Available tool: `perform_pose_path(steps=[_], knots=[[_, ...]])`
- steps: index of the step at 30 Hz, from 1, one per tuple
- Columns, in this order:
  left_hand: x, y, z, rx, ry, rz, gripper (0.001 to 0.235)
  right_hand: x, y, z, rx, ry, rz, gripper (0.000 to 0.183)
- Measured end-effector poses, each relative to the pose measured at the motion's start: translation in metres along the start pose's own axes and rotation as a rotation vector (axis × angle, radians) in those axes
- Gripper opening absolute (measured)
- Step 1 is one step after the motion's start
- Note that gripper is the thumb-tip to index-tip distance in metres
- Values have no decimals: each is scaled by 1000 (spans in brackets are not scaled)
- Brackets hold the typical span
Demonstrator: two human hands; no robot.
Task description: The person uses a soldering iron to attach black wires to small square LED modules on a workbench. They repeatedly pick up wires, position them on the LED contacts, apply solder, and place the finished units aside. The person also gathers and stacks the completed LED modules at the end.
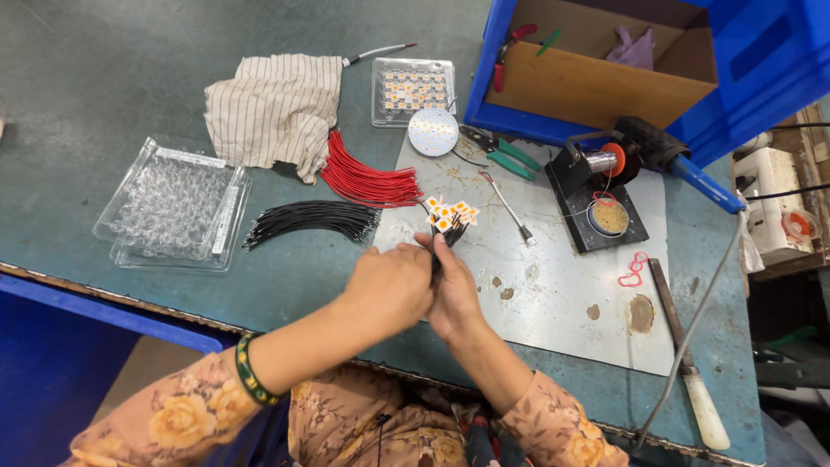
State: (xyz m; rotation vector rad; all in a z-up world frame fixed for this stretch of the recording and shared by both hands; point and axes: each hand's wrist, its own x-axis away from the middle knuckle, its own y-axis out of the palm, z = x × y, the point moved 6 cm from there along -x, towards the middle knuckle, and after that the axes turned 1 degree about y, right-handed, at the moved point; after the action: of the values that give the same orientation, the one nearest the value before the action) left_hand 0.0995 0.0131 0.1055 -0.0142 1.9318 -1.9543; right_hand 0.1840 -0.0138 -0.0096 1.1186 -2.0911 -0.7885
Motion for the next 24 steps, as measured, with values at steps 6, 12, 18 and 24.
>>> perform_pose_path(steps=[6, 12, 18, 24], knots=[[25, -26, 21, 288, 179, -210, 43, 25, -19, -47, 212, -29, -127, 37], [37, -14, -13, 646, 33, -324, 50, 52, -56, -112, 587, 263, -280, 37], [37, 33, -45, 842, -152, -230, 43, 44, -83, -115, 569, 463, -376, 38], [37, 62, -55, 1023, -165, 32, 41, 48, -98, -109, 294, 511, -506, 35]])
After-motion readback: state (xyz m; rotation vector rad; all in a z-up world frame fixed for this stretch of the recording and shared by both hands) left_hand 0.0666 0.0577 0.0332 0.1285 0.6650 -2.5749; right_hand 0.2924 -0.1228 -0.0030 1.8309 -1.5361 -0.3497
